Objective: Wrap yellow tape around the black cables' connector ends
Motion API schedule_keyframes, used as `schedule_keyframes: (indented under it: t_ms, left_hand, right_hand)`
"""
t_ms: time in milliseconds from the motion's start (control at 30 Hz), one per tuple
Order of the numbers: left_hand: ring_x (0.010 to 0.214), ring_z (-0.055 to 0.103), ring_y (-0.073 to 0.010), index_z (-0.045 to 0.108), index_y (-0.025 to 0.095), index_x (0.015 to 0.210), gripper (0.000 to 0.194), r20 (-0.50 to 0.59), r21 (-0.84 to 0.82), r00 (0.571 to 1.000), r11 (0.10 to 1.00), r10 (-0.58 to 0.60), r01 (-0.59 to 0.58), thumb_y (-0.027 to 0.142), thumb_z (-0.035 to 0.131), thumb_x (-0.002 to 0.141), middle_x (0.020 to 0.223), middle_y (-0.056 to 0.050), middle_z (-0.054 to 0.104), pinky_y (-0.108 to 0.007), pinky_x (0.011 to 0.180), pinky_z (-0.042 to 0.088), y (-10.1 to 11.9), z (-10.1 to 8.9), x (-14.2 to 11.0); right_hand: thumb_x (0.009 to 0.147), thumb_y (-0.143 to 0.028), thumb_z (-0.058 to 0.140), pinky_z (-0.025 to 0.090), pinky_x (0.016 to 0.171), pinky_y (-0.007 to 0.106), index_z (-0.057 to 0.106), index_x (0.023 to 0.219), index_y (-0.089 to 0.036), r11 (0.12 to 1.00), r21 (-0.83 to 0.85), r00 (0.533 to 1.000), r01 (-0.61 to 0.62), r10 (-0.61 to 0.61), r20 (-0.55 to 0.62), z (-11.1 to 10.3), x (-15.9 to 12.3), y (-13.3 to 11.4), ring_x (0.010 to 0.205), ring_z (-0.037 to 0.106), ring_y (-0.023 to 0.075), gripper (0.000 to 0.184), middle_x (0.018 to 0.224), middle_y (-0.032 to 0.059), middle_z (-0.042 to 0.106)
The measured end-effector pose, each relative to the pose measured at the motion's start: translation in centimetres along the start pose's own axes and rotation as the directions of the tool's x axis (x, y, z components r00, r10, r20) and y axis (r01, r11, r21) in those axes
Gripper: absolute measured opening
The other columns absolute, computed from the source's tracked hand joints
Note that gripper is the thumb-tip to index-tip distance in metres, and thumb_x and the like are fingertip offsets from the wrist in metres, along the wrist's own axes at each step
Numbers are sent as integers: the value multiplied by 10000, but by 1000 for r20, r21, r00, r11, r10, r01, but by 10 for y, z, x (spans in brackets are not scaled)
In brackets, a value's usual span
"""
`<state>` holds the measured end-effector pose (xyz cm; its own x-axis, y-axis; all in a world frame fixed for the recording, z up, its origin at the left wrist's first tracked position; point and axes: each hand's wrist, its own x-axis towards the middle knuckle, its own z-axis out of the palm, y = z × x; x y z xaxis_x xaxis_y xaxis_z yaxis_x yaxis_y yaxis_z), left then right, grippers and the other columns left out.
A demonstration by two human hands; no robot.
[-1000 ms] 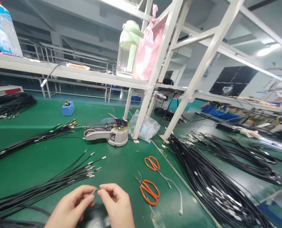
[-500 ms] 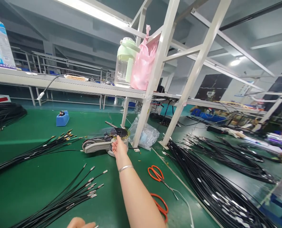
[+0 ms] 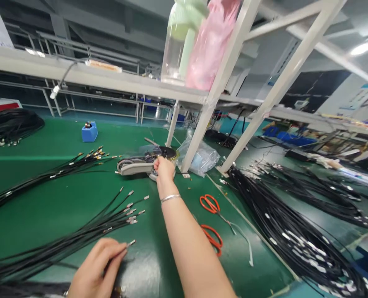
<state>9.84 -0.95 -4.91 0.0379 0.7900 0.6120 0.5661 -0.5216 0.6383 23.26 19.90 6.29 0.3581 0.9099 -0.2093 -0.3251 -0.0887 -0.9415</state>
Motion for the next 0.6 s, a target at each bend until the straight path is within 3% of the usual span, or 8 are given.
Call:
schedule_keyframes:
  t_ms: [100, 200, 267, 367, 600]
  left_hand:
    - [726, 641, -141, 604, 218, 958, 141, 62, -15, 998, 1000, -19, 20, 172, 491, 887, 792, -28, 637, -221, 653, 524, 7, -12, 6]
    - [743, 635, -141, 605, 218, 978, 154, 90, -15, 994, 998, -58, 60, 164, 490, 890, 809, -23, 645, -233, 671, 515, 13, -13, 7]
    - [758, 635, -142, 606, 217, 972, 152, 94, -22, 993, 997, -72, 75, 159, 491, 890, 821, -21, 652, -240, 686, 511, 17, -11, 7]
    - [754, 634, -137, 602, 212, 969, 158, 107, -41, 993, 998, -52, 56, 137, 488, 889, 817, -17, 655, -238, 687, 506, 22, -9, 4]
    - [742, 620, -122, 585, 207, 926, 171, 121, -46, 992, 999, 19, -14, 88, 469, 885, 801, -8, 645, -224, 688, 487, 25, -14, 2]
  right_hand:
    - [792, -302, 678, 476, 564, 209, 664, 774, -120, 999, -37, 990, 6, 0, 144, -46, -56, 17, 560, 576, 87, 184, 685, 4, 666]
    - [722, -313, 722, 444, 570, 208, 685, 694, -128, 987, -160, 956, 29, 19, 293, -98, -125, 46, 580, 565, 100, 191, 641, 8, 670]
    - [719, -346, 713, 458, 603, 225, 691, 700, -143, 968, -248, 951, 21, 57, 304, -119, -161, 65, 624, 581, 120, 205, 691, 19, 687]
    - [696, -381, 723, 490, 648, 265, 680, 684, -151, 969, -247, 954, 14, 62, 295, -125, -188, 82, 697, 617, 164, 234, 766, 52, 706]
    - [714, -366, 700, 512, 690, 303, 684, 701, -150, 977, -213, 953, 13, 52, 299, -113, -192, 83, 761, 650, 202, 217, 815, 81, 724]
